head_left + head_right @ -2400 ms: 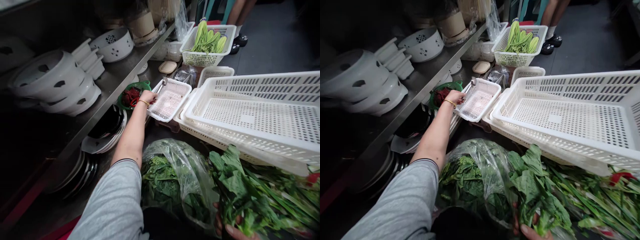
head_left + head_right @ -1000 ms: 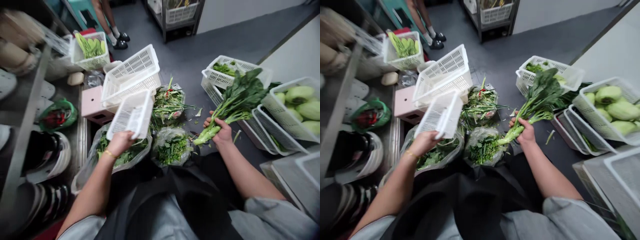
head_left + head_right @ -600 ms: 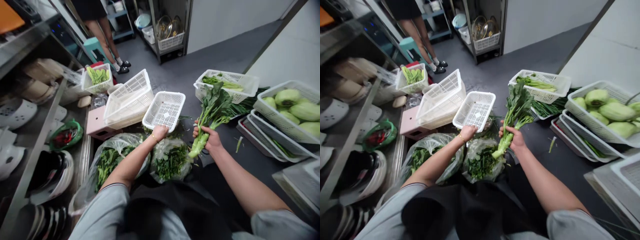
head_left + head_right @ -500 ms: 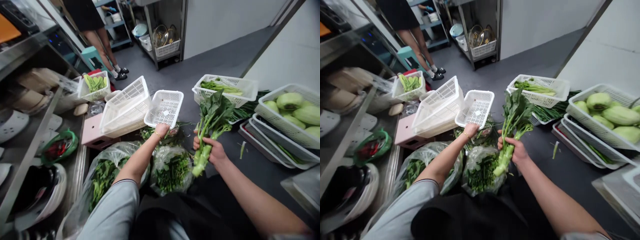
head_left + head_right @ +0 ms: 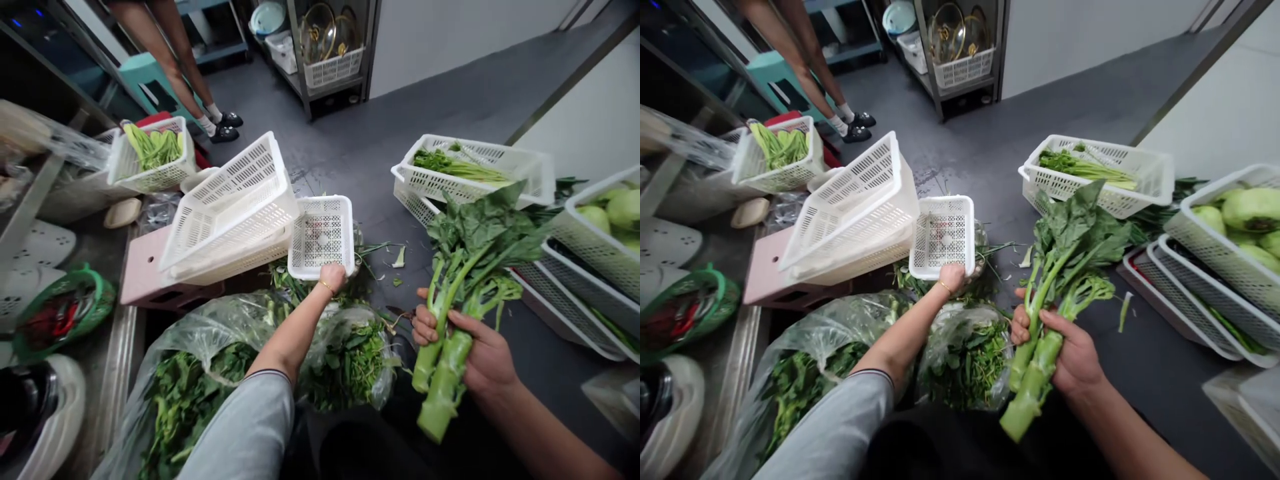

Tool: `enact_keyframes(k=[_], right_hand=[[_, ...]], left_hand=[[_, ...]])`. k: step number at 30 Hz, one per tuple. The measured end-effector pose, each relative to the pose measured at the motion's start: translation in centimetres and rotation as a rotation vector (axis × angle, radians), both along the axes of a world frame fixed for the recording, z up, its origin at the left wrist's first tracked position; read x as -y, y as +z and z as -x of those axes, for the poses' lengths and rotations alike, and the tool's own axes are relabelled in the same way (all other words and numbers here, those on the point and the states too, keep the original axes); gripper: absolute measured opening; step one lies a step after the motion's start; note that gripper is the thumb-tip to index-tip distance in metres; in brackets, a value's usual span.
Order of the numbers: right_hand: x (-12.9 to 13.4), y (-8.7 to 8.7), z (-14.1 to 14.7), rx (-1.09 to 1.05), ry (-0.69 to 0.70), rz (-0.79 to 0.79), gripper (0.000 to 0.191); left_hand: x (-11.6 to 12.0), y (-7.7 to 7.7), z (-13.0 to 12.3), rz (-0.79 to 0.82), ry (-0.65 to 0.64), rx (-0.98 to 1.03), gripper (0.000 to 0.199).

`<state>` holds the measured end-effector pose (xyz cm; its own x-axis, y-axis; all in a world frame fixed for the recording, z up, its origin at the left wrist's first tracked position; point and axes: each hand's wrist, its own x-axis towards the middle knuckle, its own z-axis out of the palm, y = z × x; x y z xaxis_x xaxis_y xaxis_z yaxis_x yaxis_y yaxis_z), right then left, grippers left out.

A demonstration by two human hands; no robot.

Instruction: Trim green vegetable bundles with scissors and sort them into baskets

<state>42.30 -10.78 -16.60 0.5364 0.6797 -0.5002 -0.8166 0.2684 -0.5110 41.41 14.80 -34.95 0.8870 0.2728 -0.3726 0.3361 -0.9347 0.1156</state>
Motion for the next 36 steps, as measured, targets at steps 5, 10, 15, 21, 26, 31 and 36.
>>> enact_keyframes(k=[5, 10, 15, 21, 26, 31, 36], right_hand=[[0.5, 0.5, 0.4, 0.051, 0.044, -0.018, 0.037], [1.3, 1.4, 1.9, 0.112, 0.053, -0.034, 0.036], [1.6, 2.7, 3.7, 0.086, -0.014, -0.18, 0.037], [1.5, 2.4, 3.6, 0.149, 0.141, -0.185, 0.035], [1.6, 1.7, 2.3, 0.106, 0.14, -0.149, 0.036], [2.1, 2.3, 0.7, 0.149, -0.004, -0.118, 0.035], [4.3, 4.1, 0.0, 0.257, -0.416, -0.21, 0.028]], left_hand=[[1.2, 4.2, 2.2, -0.108, 0.084, 0.061, 0.045], [2.6, 9.4, 8.1, -0.108, 0.232, 0.205, 0.053], [1.8, 10.2, 12.9, -0.094, 0.388, 0.144, 0.038], [1.2, 6.5, 8.9, -0.125, 0.069, 0.159, 0.047], [0.5, 7.9, 4.9, -0.064, 0.047, 0.289, 0.035], [1.4, 14.9, 8.8, 0.076, 0.342, 0.971, 0.04], [4.7, 15.9, 14.5, 0.708, 0.926, 1.263, 0.04]])
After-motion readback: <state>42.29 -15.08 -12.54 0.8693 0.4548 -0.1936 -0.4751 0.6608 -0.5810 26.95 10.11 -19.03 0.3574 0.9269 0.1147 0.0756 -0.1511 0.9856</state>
